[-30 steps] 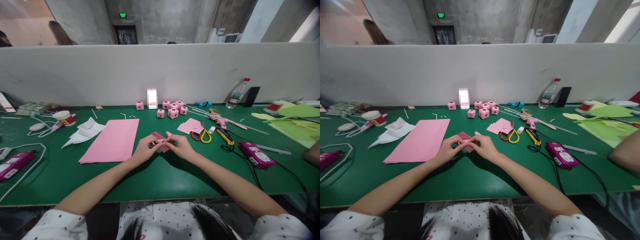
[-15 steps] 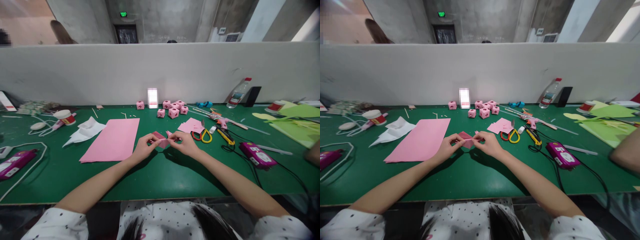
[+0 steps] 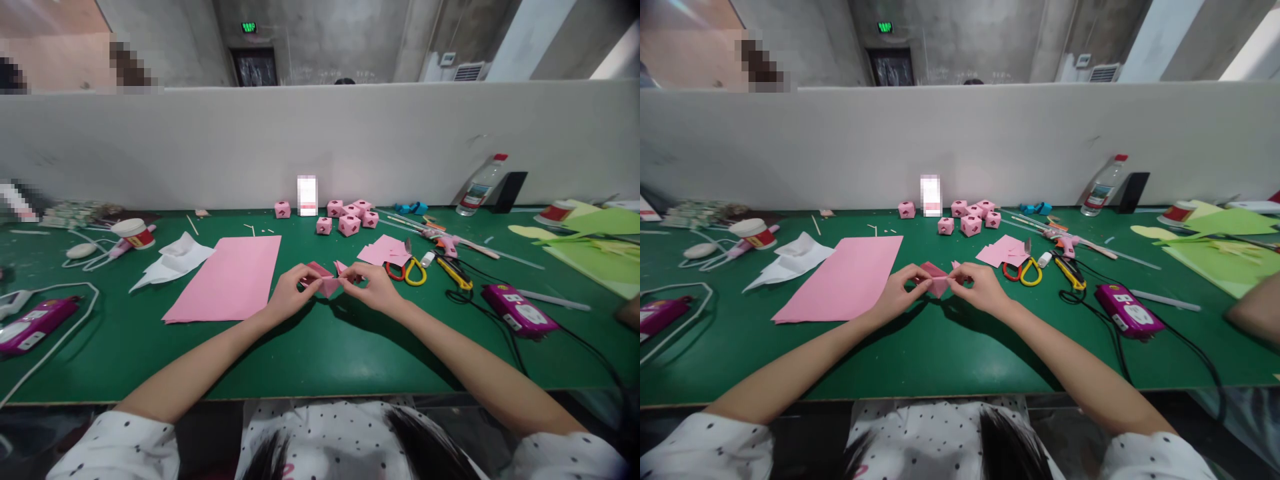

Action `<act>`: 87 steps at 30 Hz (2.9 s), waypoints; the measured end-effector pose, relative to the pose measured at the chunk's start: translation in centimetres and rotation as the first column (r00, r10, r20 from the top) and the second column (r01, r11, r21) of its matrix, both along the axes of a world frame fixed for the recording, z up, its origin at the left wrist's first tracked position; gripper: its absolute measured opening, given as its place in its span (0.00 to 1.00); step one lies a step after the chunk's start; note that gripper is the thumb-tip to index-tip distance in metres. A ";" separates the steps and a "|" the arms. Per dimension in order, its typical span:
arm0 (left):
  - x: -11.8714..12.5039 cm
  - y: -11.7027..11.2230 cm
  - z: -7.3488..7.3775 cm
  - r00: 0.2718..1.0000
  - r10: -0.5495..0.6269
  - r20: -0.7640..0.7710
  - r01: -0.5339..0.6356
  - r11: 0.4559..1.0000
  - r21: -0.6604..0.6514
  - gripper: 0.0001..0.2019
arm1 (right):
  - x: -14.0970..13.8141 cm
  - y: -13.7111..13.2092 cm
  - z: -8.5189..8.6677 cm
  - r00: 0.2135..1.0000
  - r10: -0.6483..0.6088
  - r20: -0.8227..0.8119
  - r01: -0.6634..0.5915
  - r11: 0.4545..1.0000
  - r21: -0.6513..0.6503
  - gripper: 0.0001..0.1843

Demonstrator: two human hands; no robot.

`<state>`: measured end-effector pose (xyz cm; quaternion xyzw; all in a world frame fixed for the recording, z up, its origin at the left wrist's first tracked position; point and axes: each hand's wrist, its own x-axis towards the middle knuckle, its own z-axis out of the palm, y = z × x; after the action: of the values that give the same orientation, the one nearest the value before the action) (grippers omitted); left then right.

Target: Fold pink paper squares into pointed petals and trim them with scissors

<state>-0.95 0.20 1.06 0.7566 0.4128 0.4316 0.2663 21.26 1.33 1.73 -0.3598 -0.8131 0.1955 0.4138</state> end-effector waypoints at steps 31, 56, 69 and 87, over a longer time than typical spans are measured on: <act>-0.3 0.0 -0.2 0.987 0.048 -0.151 -0.017 0.980 0.200 0.09 | 0.1 -0.3 0.4 1.000 -0.001 0.012 -0.001 0.994 0.106 0.08; 0.0 -0.5 -0.4 0.955 0.119 -0.271 0.007 0.907 0.421 0.07 | 0.8 1.6 -0.7 0.971 -0.177 0.158 0.122 0.944 0.308 0.05; 0.0 -0.6 -0.7 0.949 0.098 -0.299 0.043 0.901 0.432 0.06 | -1.3 -0.5 -0.7 0.976 -0.010 0.217 -0.043 0.971 0.235 0.04; 0.3 -0.8 -0.3 0.944 0.151 -0.292 0.002 0.885 0.465 0.04 | -1.7 -0.9 -0.6 0.975 0.021 0.220 -0.069 0.975 0.212 0.03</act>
<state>-0.66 -0.59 0.76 0.8411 0.3658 0.3984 -0.0079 19.61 0.41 1.13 -0.3128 -0.8778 0.0741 0.3552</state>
